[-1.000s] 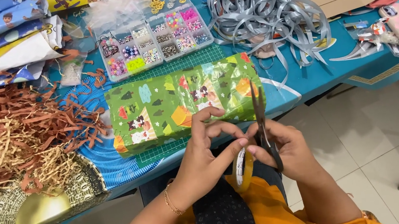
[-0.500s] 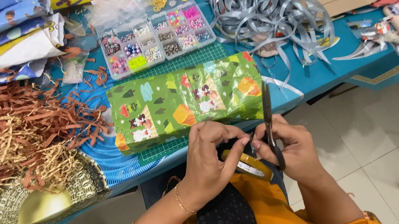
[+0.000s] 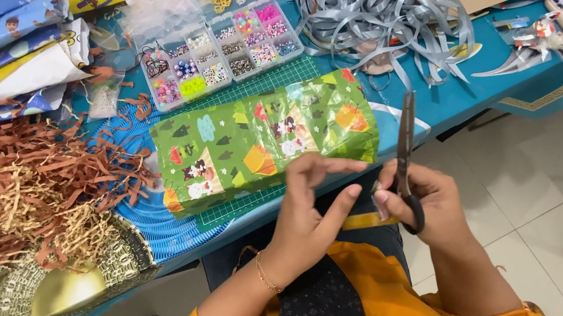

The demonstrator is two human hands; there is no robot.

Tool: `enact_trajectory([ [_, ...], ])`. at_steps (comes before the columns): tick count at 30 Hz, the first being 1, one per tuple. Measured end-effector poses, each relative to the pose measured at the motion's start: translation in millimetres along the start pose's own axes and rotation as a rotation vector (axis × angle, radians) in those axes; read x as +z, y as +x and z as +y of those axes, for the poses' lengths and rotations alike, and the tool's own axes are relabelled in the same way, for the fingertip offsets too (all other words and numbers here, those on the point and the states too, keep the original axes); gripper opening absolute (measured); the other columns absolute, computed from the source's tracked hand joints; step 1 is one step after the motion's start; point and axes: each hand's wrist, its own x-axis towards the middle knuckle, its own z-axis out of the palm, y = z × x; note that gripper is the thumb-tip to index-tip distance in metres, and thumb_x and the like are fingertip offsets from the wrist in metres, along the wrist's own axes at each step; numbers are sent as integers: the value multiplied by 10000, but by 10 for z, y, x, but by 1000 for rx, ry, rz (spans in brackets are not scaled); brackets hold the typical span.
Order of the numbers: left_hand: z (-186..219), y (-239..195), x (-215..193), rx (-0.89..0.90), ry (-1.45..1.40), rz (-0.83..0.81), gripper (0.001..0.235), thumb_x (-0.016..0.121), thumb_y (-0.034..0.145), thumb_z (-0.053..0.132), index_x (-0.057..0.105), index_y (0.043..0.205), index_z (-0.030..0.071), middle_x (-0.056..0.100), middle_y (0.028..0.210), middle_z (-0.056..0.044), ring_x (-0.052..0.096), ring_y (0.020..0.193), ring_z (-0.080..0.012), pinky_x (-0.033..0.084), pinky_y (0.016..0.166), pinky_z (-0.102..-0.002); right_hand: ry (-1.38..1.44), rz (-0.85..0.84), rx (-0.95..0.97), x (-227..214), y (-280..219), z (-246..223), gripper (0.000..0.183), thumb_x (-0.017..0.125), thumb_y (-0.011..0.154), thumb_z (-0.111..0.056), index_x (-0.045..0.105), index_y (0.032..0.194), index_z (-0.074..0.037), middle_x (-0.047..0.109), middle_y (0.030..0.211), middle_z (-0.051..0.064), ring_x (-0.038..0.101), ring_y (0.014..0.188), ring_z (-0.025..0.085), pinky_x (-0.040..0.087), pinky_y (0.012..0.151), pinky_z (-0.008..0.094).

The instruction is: The person wraps a small cardboard box with green patterned wrapping paper, folds the edges, and secures the seams with clear tape. They use scissors to cut tape and smooth the paper around the box.

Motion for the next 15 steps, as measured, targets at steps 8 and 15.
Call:
enact_trajectory([
  [8, -89, -4, 50, -228, -194, -50, 342, 641, 1020, 111, 345, 1192, 124, 710, 1057, -94, 643, 1194, -342, 384, 1113, -509, 30, -43, 0, 13, -16, 55, 139, 817, 815, -62, 718, 850, 29, 616, 489, 127, 614, 508, 118, 542, 498, 234],
  [15, -102, -34, 69, -220, -189, -21, 321, 644, 1009, 60, 353, 1128, 125, 680, 1024, -87, 607, 1048, -232, 427, 1040, -450, 45, -41, 3, 67, -24, 38, 133, 809, 809, -43, 713, 842, 44, 613, 489, 121, 613, 495, 124, 521, 489, 226],
])
